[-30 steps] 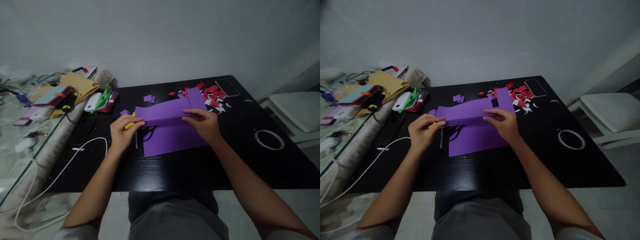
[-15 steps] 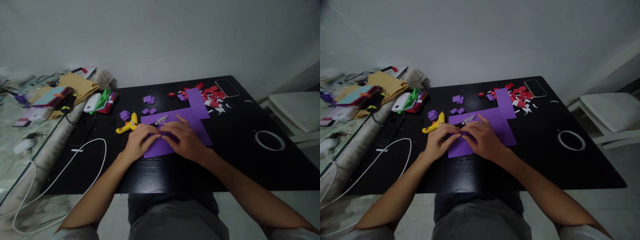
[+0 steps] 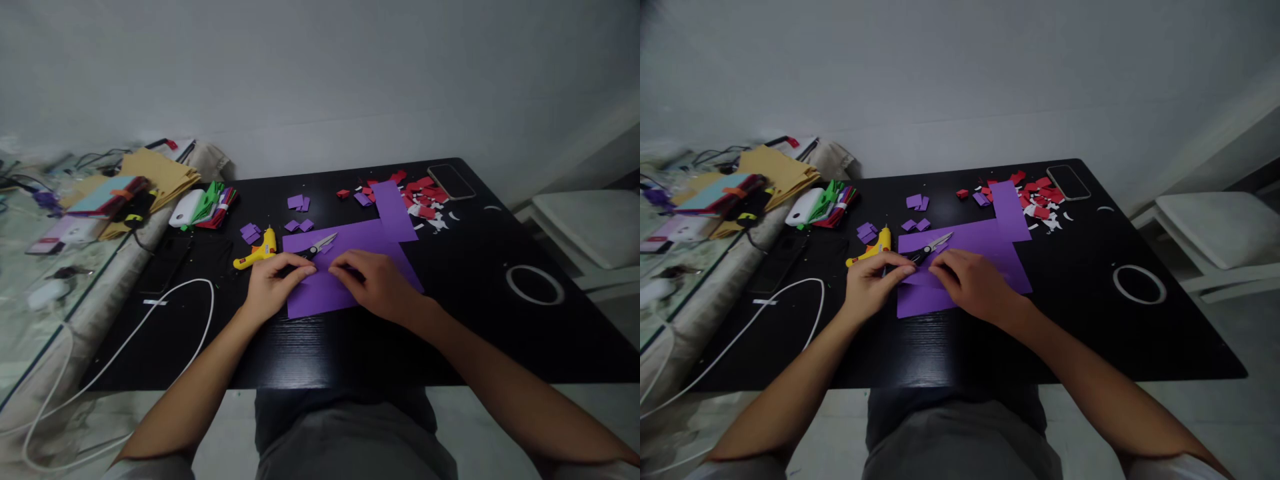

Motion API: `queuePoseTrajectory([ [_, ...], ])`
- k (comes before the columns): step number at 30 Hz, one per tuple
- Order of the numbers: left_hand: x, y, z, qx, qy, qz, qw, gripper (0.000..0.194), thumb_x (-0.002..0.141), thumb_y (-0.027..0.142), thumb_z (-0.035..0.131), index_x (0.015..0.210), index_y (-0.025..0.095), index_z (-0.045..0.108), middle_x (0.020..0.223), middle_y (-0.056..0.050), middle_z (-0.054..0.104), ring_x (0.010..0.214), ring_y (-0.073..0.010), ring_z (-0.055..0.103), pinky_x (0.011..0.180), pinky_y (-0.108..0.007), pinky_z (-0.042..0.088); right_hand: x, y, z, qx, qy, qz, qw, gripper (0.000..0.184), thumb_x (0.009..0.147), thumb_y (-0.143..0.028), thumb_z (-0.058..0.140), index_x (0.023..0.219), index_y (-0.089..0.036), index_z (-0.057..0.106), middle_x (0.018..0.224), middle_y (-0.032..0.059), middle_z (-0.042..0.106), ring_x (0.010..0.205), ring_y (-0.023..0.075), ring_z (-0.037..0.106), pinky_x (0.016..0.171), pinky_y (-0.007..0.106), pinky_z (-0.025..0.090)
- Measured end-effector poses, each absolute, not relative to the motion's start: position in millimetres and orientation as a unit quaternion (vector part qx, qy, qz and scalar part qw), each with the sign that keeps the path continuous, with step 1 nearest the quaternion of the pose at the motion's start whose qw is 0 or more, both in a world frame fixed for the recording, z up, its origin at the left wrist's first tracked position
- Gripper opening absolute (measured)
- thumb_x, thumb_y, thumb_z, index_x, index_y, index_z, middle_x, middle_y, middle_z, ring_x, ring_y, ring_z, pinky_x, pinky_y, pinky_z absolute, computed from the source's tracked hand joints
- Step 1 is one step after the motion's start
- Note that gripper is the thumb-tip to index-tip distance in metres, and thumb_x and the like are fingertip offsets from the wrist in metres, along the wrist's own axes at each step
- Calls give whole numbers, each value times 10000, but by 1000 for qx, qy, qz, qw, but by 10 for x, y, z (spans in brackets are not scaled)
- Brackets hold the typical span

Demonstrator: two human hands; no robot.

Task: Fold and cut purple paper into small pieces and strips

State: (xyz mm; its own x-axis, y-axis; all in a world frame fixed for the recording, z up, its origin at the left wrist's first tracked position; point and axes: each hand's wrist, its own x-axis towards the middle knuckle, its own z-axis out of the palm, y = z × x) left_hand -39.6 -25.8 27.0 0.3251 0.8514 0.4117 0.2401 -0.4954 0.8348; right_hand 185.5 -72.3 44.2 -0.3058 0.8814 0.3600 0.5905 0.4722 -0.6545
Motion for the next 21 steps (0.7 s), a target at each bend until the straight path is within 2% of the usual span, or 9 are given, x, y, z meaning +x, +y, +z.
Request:
queuePoseTrajectory([
  [4,-456,-190,315,701,414,467,346,79,822,292,817,816,213,809,774,-15,783,708,-161,689,704,-274,542,2007,-731,426,-492,-774,189,350,123,1027,-250,574,945,-209,657,913,47,751,832,205,705,789,329,515],
  [9,-539,-88,274,676,433,478,358,189,834,389,804,837,201,785,780,-13,742,689,-145,624,662,-266,482,2246,-769,407,-504,-771,187,340,123,1026,-253,554,933,-227,629,896,48,735,792,208,688,765,334,529],
  [15,-522,-87,283,685,429,468,357,246,868,434,760,837,190,748,773,-19,708,691,-146,596,662,-268,469,2360,-819,402,-506,-780,186,319,119,1036,-251,516,949,-233,594,916,59,715,800,215,681,771,350,535],
  [21,-576,-2,289,637,446,512,366,272,817,455,803,819,192,735,737,-5,660,664,-133,556,625,-248,447,2457,-852,338,-520,-785,174,290,117,1034,-249,477,950,-232,558,912,68,677,795,224,667,761,370,526],
])
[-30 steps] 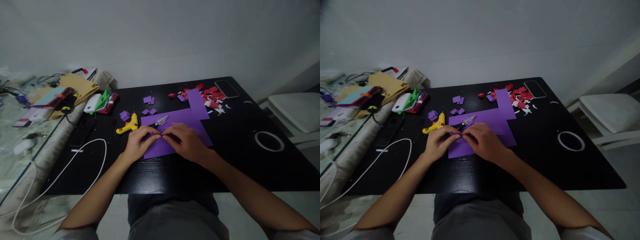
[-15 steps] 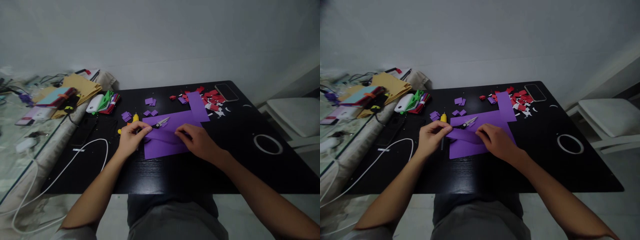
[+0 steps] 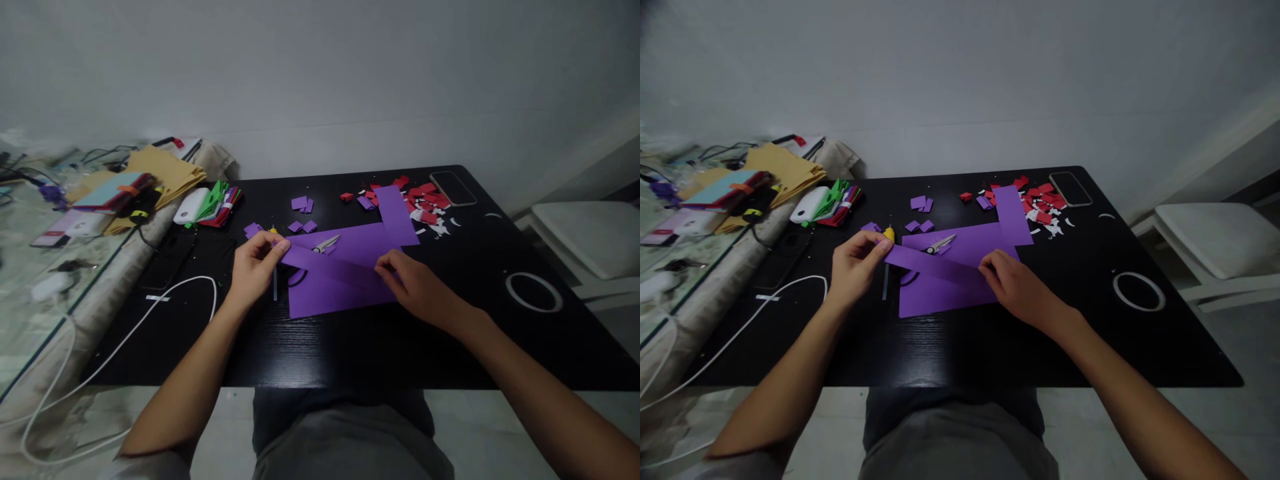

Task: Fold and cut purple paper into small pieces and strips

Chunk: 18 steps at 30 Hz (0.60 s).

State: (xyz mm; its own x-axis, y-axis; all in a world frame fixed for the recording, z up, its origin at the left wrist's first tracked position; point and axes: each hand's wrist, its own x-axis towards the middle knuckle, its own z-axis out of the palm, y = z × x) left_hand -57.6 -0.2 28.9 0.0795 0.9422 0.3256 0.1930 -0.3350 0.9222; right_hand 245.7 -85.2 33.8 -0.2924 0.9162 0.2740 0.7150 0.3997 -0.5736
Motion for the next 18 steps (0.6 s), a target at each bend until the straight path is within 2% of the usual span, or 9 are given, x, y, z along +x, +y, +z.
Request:
queuePoseTrajectory([
  [5,-595,36,251,639,445,508,368,271,832,460,794,843,195,741,751,-9,658,670,-134,547,620,-247,435,2647,-835,252,-562,-758,132,302,142,1028,-283,483,925,-227,563,866,75,671,732,228,649,707,371,510],
  [8,-557,9,244,650,440,500,365,280,838,466,786,842,189,741,751,-11,668,662,-133,552,621,-248,443,2660,-808,307,-588,-725,80,350,143,1024,-292,503,933,-228,592,846,71,681,752,237,660,729,377,516],
  [10,-512,-32,240,665,432,489,364,276,849,459,775,833,186,742,739,-8,672,647,-129,550,615,-248,443,2561,-787,380,-582,-711,66,390,111,1015,-283,532,979,-225,619,912,81,712,813,241,684,775,380,533],
  [15,-393,-154,188,693,415,463,365,237,881,427,757,859,191,763,744,-14,709,632,-134,578,612,-256,465,2055,-701,496,-488,-763,174,387,40,973,-229,618,989,-226,655,984,63,751,911,225,716,840,356,550],
  [18,-361,-195,154,716,397,448,360,206,890,402,757,876,197,771,792,-26,748,681,-147,631,667,-272,500,1804,-638,490,-456,-781,210,372,65,950,-160,603,918,-206,636,913,51,742,860,201,702,810,328,531],
])
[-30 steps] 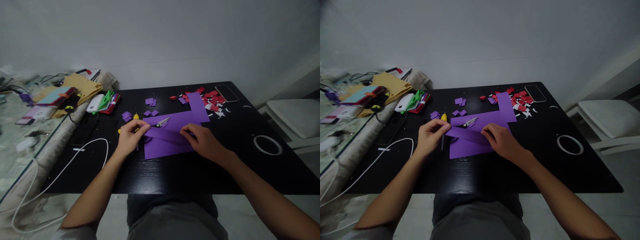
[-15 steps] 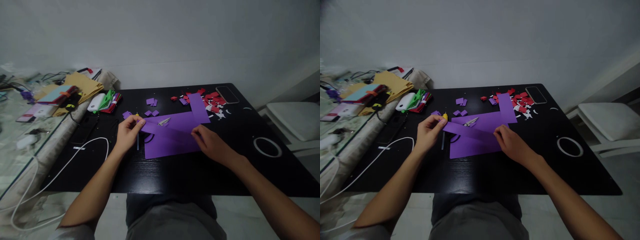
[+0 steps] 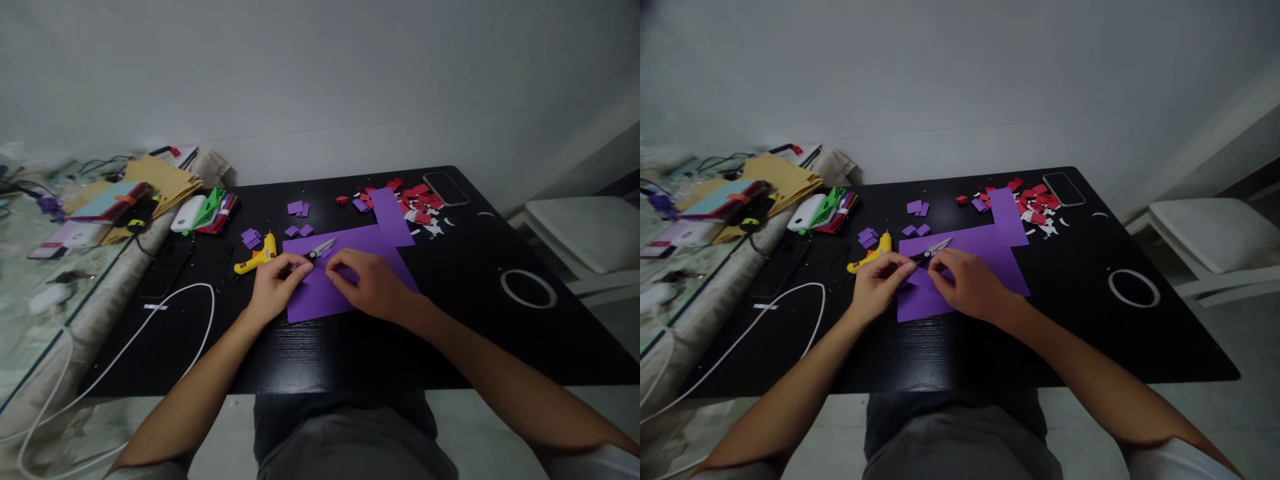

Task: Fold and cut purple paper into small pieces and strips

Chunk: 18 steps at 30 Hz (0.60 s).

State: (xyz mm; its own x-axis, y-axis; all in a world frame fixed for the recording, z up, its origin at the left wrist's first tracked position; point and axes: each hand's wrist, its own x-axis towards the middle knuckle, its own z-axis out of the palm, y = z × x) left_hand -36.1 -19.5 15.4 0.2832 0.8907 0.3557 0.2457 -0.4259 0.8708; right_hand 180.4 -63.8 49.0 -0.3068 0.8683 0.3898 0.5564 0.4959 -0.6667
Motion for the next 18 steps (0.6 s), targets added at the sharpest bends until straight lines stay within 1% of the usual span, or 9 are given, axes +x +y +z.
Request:
queuePoseTrajectory([
  [5,-340,-221,162,732,384,438,352,214,896,410,748,866,199,765,807,-32,760,703,-158,651,688,-285,504,1672,-584,482,-477,-775,218,352,96,898,-131,616,850,-209,589,843,36,715,779,183,670,746,303,498],
  [9,-347,-209,175,719,389,437,376,230,896,423,740,866,195,745,789,-25,730,678,-149,611,658,-279,484,1731,-610,471,-482,-776,230,336,104,887,-129,614,839,-211,572,828,24,703,746,171,651,714,288,486],
  [12,-396,-156,183,687,401,455,401,245,885,430,746,845,189,728,756,-13,693,648,-135,575,620,-260,454,1872,-684,432,-491,-770,241,329,88,899,-137,602,856,-211,581,843,25,708,752,170,659,716,289,488],
  [14,-439,-108,198,668,406,475,404,249,868,426,762,824,184,722,743,-8,678,646,-127,562,621,-250,443,2014,-761,400,-497,-769,232,328,79,903,-149,588,860,-215,588,849,25,710,771,176,665,735,298,496],
  [18,-488,-43,230,646,407,501,408,268,844,435,787,812,177,723,737,-4,662,641,-115,536,619,-241,421,2340,-938,344,-525,-758,213,322,65,908,-195,570,856,-218,600,824,23,699,748,176,666,732,302,521],
])
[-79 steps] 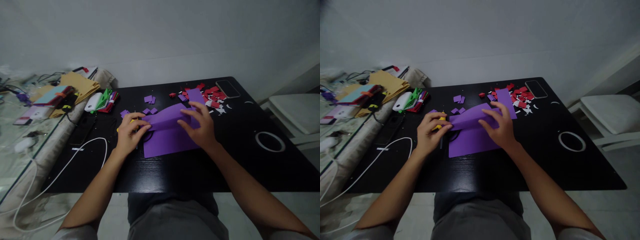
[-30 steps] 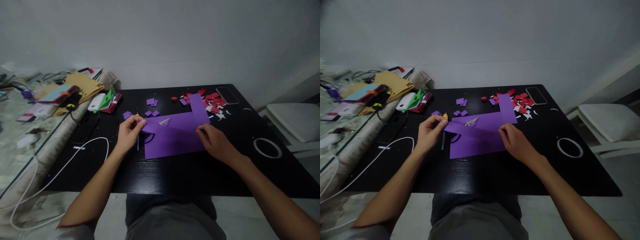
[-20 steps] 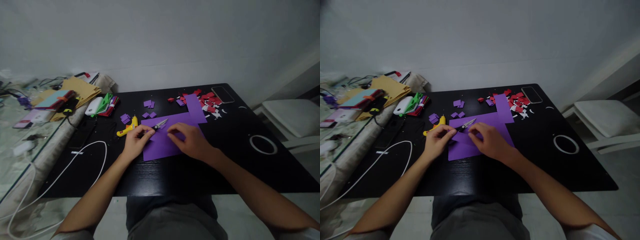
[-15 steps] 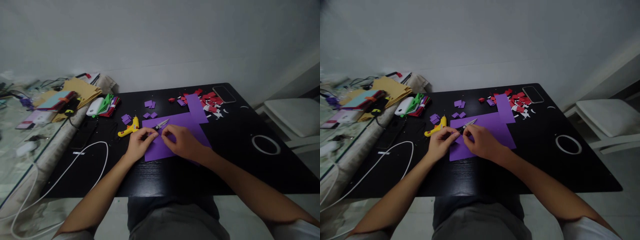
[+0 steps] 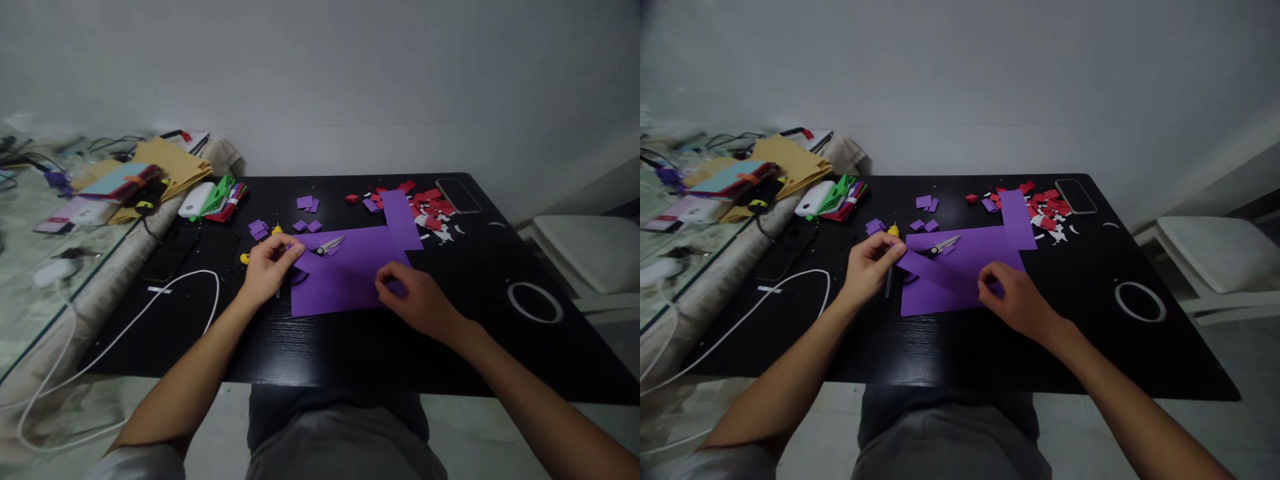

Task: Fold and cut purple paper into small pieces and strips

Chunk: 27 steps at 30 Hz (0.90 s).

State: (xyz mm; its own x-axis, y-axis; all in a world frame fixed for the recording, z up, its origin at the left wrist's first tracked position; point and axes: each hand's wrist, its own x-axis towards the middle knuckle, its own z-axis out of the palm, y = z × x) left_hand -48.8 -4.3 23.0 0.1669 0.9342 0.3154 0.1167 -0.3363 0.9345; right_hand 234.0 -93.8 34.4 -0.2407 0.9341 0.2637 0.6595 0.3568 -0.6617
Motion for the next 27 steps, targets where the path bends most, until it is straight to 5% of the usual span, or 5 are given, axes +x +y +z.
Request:
queuePoseTrajectory([
  [6,-461,-38,223,641,412,492,421,309,835,468,788,806,169,719,689,6,600,598,-104,464,571,-237,354,2691,-1041,292,-591,-734,174,287,63,891,-223,589,852,-225,638,805,28,714,717,193,682,696,319,536],
  [10,-444,-45,215,645,411,487,422,327,844,484,778,808,166,712,689,7,588,603,-104,455,569,-233,349,2657,-967,326,-599,-711,120,349,80,928,-239,605,859,-224,642,801,32,717,735,205,697,735,336,548],
  [17,-347,-114,190,658,398,467,436,314,866,474,763,838,166,710,707,4,591,613,-105,461,565,-227,358,2093,-779,436,-502,-769,189,348,141,979,-300,656,1074,-207,703,1069,70,780,992,237,743,899,361,552],
  [23,-332,-160,129,680,395,435,439,251,903,426,731,893,175,724,688,19,589,574,-98,434,537,-231,330,1871,-658,432,-504,-766,238,319,84,980,-201,640,979,-193,723,943,45,790,857,206,737,800,323,533],
  [27,-342,-182,157,742,378,380,403,193,914,370,721,907,179,750,828,-22,722,682,-126,581,637,-252,430,1863,-653,447,-498,-782,236,291,96,977,-163,637,954,-188,727,925,47,791,829,199,728,779,314,510],
])
